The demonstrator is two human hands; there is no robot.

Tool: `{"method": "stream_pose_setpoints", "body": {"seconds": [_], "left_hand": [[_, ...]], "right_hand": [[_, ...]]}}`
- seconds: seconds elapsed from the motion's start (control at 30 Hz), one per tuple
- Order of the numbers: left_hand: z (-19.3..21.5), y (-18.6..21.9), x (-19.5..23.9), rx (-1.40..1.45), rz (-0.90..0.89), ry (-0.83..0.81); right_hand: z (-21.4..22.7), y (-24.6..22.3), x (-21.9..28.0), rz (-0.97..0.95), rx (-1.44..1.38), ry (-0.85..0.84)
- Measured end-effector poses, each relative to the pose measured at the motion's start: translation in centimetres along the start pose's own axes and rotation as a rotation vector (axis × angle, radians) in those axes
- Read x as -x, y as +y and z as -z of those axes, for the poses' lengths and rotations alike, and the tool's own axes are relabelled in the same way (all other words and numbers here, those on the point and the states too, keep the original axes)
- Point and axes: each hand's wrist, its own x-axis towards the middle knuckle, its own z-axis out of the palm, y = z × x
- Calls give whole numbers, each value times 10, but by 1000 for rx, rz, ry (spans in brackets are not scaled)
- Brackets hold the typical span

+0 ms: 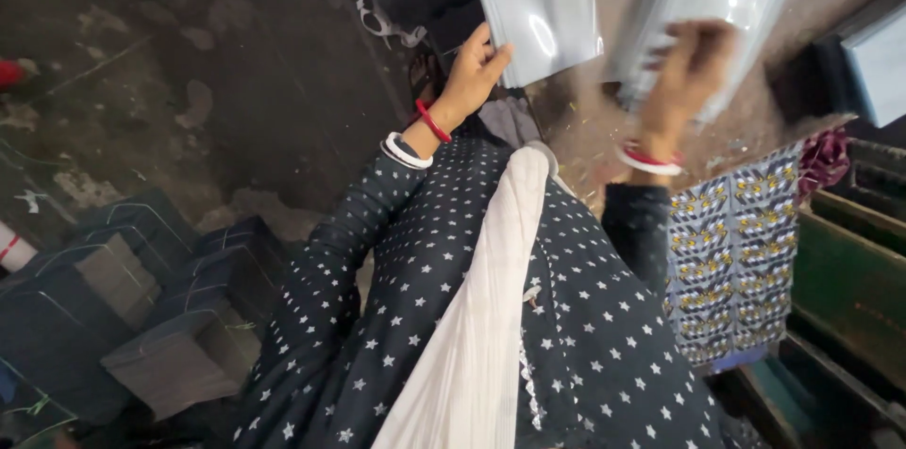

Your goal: The person is sorting and stacking transparent plastic sleeves on a workbench in a print shop environment.

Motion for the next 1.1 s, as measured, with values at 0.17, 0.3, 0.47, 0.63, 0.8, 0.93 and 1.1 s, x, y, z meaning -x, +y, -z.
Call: {"method": "stream_pose_setpoints", "body": {"seconds": [0.17, 0.3, 0.47, 0.63, 0.8, 0.93, 1.1], "left_hand": [[-1, 4, 2, -70, -27, 12], [-1, -2, 2, -47, -20, 18], [-3, -13, 0, 49, -25, 76], [1, -13, -3, 65, -9, 83], [-2, -17, -1, 63, -21, 60], [2, -15, 1, 70, -16, 37], [4, -6, -4, 111, -19, 6]], "right_hand": [[89, 28, -15, 133, 612, 350], [28, -3, -3, 261, 1133, 279], [-63, 3, 11, 522, 891, -157], [-75, -2, 10, 407, 817, -72], [-3, 2, -5, 186, 186, 39], [84, 26, -21, 80, 302, 379], [58, 47, -16, 316, 898, 312]]}}
